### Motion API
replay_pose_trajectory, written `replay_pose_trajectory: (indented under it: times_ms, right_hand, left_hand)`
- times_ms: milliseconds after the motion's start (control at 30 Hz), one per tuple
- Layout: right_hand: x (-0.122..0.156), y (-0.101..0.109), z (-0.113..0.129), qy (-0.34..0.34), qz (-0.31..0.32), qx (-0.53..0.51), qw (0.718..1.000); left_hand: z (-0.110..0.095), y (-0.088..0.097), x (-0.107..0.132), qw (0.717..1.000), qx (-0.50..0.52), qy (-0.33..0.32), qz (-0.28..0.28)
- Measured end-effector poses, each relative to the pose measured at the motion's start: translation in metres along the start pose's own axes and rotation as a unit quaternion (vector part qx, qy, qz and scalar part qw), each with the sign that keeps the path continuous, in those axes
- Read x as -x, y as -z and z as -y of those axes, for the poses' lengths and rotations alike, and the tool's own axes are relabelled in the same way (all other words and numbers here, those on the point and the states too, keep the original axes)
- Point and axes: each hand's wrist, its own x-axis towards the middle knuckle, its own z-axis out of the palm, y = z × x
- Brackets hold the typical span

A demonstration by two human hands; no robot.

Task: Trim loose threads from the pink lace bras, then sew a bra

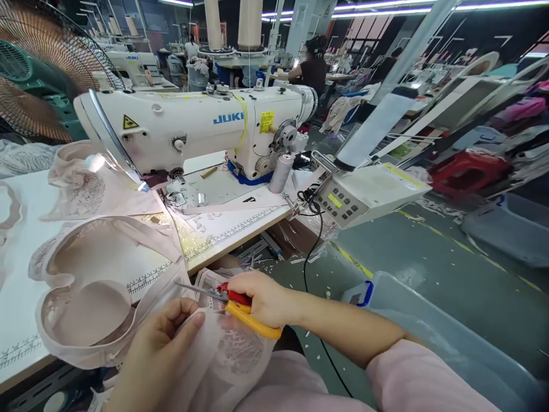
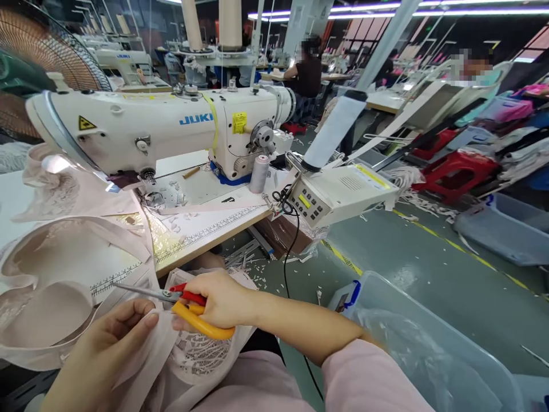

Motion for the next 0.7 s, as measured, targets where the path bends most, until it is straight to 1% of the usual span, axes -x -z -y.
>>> replay_pose_trajectory:
  times_ms: [100,200,267,367,400,433,500,533,567,600,633,700]
  right_hand:
    - [-0.004,-0.010,0.006,-0.021,0.013,0.000,1.000]
    - [-0.005,-0.016,0.015,-0.050,-0.002,-0.035,0.998]
    - [-0.005,-0.018,0.022,-0.068,-0.012,-0.076,0.995]
    - [-0.006,-0.020,0.030,-0.082,-0.037,-0.096,0.991]
    - [-0.006,-0.020,0.031,-0.079,-0.055,-0.086,0.992]
    - [-0.006,-0.020,0.033,-0.073,-0.076,-0.074,0.992]
    - [-0.005,-0.019,0.035,-0.052,-0.112,-0.067,0.990]
    - [-0.005,-0.017,0.037,-0.038,-0.123,-0.077,0.989]
    - [-0.004,-0.016,0.040,-0.023,-0.130,-0.096,0.987]
    - [-0.003,-0.014,0.044,-0.005,-0.133,-0.118,0.984]
    - [-0.003,-0.012,0.048,0.013,-0.131,-0.142,0.981]
    - [-0.001,-0.009,0.060,0.048,-0.131,-0.186,0.973]
  left_hand:
    - [0.004,0.006,-0.001,0.999,-0.026,-0.007,0.024]
    - [0.006,0.010,-0.002,0.997,-0.067,-0.035,0.025]
    - [0.006,0.011,-0.001,0.992,-0.109,-0.063,0.006]
    - [0.006,0.010,0.002,0.972,-0.202,-0.106,-0.055]
    - [0.007,0.009,0.004,0.958,-0.237,-0.135,-0.086]
    - [0.008,0.008,0.006,0.939,-0.271,-0.177,-0.118]
    - [0.013,0.006,0.013,0.883,-0.339,-0.282,-0.157]
    - [0.016,0.005,0.017,0.852,-0.371,-0.329,-0.168]
    - [0.020,0.005,0.022,0.823,-0.402,-0.363,-0.174]
    - [0.025,0.006,0.027,0.799,-0.430,-0.380,-0.177]
    - [0.030,0.009,0.034,0.784,-0.454,-0.382,-0.181]
    - [0.041,0.020,0.050,0.771,-0.480,-0.361,-0.214]
